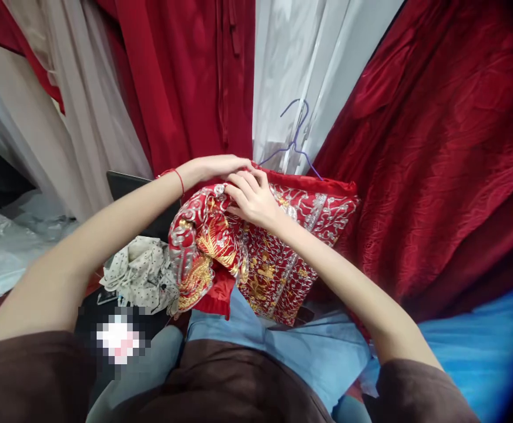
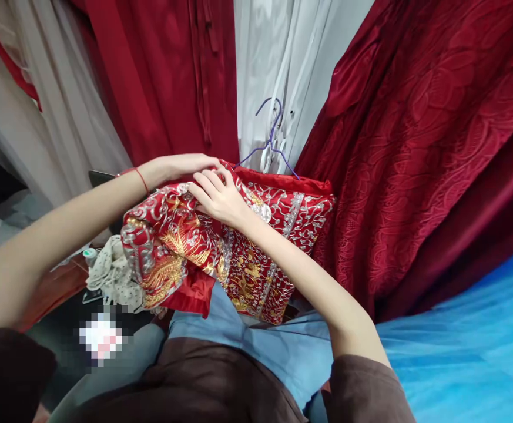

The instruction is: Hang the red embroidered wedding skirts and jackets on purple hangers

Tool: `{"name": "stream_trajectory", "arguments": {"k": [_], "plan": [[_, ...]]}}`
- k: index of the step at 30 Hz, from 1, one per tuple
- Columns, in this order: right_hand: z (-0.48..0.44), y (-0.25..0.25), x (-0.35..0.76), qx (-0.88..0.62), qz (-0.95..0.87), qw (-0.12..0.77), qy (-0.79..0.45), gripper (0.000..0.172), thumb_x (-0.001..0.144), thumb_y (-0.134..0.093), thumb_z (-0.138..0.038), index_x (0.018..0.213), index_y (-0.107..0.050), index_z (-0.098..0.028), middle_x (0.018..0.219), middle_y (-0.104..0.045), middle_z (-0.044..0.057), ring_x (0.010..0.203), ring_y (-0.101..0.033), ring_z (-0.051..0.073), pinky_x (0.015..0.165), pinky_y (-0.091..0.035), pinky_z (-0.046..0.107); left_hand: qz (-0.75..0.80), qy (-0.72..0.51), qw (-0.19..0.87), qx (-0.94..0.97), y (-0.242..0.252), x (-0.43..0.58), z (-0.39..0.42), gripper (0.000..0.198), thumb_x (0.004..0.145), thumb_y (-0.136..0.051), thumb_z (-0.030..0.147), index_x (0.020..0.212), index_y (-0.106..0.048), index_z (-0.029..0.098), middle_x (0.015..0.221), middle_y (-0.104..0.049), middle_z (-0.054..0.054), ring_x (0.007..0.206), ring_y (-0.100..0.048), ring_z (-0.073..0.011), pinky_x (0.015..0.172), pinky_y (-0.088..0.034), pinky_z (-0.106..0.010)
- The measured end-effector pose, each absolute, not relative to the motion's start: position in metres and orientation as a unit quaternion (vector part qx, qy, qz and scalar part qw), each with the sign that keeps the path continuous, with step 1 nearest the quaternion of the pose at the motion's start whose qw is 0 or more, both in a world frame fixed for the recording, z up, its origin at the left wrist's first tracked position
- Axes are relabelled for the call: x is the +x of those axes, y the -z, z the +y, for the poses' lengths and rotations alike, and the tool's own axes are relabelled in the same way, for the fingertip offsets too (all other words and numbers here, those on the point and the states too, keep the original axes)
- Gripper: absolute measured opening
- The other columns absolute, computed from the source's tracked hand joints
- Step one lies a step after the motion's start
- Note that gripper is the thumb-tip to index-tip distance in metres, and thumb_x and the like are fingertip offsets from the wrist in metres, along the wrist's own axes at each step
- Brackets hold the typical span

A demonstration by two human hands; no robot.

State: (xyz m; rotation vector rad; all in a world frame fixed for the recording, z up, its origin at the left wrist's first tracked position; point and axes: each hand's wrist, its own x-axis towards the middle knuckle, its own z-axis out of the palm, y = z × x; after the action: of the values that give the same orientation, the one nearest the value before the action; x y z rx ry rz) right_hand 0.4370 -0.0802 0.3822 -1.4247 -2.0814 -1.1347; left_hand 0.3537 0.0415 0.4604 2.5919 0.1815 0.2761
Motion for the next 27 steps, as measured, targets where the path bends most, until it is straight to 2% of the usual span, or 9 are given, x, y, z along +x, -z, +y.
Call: {"name": "stream_trajectory", "arguments": {"k": [5, 9, 11, 13, 14, 15, 20, 23, 27], "plan": [[-0.074, -0.360, 0.452, -0.574, -0.688, 0.206, 0.392, 0.030, 0.098, -0.037, -0.017, 0.117, -0.061, -0.017, 0.105, -0.069, 0.010, 0.098, -0.060, 0.022, 0.095, -0.041, 0.044, 0.054, -0.105, 0.321, 0.940, -0.428, 0.359, 0.057, 0.052, 0.101, -0.028, 0.046, 0.091, -0.070, 0.017, 0.086, -0.073, -0.008, 0.085, -0.071, -0.0213, 0.078, -0.059, -0.039], [-0.076, -0.350, 0.469, -0.683, -0.594, 0.248, 0.345, 0.031, 0.098, -0.036, -0.020, 0.117, -0.060, -0.011, 0.096, -0.070, 0.012, 0.077, -0.061, 0.019, 0.074, -0.043, 0.032, 0.086, -0.196, 0.298, 0.930, -0.401, 0.307, 0.069, 0.052, 0.102, -0.024, 0.048, 0.117, -0.064, 0.018, 0.118, -0.069, -0.007, 0.117, -0.064, -0.0208, 0.099, -0.053, -0.041], [-0.081, -0.350, 0.476, -0.728, -0.538, 0.292, 0.309, 0.031, 0.099, -0.037, -0.025, 0.116, -0.058, -0.012, 0.093, -0.070, 0.012, 0.071, -0.061, 0.019, 0.065, -0.039, 0.029, 0.062, -0.193, 0.342, 0.918, -0.373, 0.275, 0.065, 0.053, 0.098, -0.033, 0.055, 0.137, -0.050, 0.024, 0.142, -0.057, -0.008, 0.132, -0.054, -0.0201, 0.109, -0.046, -0.037], [-0.088, -0.347, 0.479, -0.753, -0.495, 0.336, 0.274, 0.030, 0.099, -0.037, -0.030, 0.114, -0.058, -0.015, 0.088, -0.070, 0.010, 0.069, -0.061, 0.020, 0.063, -0.038, 0.028, 0.080, -0.206, 0.342, 0.913, -0.339, 0.252, 0.057, 0.084, 0.083, -0.059, 0.062, 0.151, -0.031, 0.021, 0.156, -0.041, -0.013, 0.142, -0.043, -0.0245, 0.112, -0.042, -0.037], [-0.093, -0.342, 0.479, -0.760, -0.479, 0.355, 0.257, 0.030, 0.099, -0.037, -0.032, 0.113, -0.059, -0.017, 0.085, -0.070, 0.008, 0.069, -0.062, 0.020, 0.063, -0.038, 0.028, 0.113, -0.217, 0.317, 0.916, -0.323, 0.246, 0.053, 0.103, 0.072, -0.071, 0.062, 0.154, -0.026, 0.019, 0.158, -0.035, -0.016, 0.145, -0.038, -0.0287, 0.115, -0.039, -0.039], [-0.098, -0.336, 0.477, -0.766, -0.465, 0.375, 0.239, 0.030, 0.098, -0.038, -0.035, 0.111, -0.059, -0.019, 0.083, -0.070, 0.007, 0.069, -0.062, 0.021, 0.065, -0.039, 0.029, 0.143, -0.225, 0.303, 0.915, -0.308, 0.244, 0.050, 0.106, 0.067, -0.075, 0.061, 0.152, -0.029, 0.016, 0.156, -0.038, -0.018, 0.143, -0.040, -0.0315, 0.114, -0.039, -0.041], [-0.139, -0.262, 0.461, -0.773, -0.347, 0.516, 0.127, 0.030, 0.093, -0.040, -0.045, 0.103, -0.059, -0.023, 0.087, -0.071, 0.006, 0.075, -0.065, 0.024, 0.072, -0.048, 0.035, 0.237, -0.197, 0.250, 0.918, -0.269, 0.264, 0.052, 0.035, 0.091, -0.050, 0.043, 0.112, -0.067, 0.021, 0.114, -0.073, -0.008, 0.108, -0.068, -0.0283, 0.091, -0.050, -0.035], [-0.171, -0.220, 0.462, -0.786, -0.294, 0.542, 0.042, 0.024, 0.082, -0.049, -0.038, 0.098, -0.056, -0.022, 0.086, -0.070, 0.007, 0.078, -0.067, 0.026, 0.079, -0.053, 0.041, 0.293, -0.214, 0.185, 0.913, -0.261, 0.279, 0.050, 0.026, 0.091, -0.050, 0.034, 0.110, -0.068, 0.027, 0.110, -0.075, -0.004, 0.107, -0.069, -0.0274, 0.084, -0.050, -0.033], [-0.216, -0.222, 0.469, -0.816, -0.307, 0.490, 0.027, 0.044, 0.070, -0.056, -0.030, 0.112, -0.050, -0.019, 0.110, -0.065, 0.015, 0.098, -0.066, 0.030, 0.086, -0.054, 0.046, 0.264, -0.245, 0.167, 0.918, -0.253, 0.290, 0.035, 0.025, 0.092, -0.052, 0.033, 0.107, -0.071, 0.029, 0.115, -0.074, -0.002, 0.106, -0.069, -0.0249, 0.085, -0.050, -0.032]]}}
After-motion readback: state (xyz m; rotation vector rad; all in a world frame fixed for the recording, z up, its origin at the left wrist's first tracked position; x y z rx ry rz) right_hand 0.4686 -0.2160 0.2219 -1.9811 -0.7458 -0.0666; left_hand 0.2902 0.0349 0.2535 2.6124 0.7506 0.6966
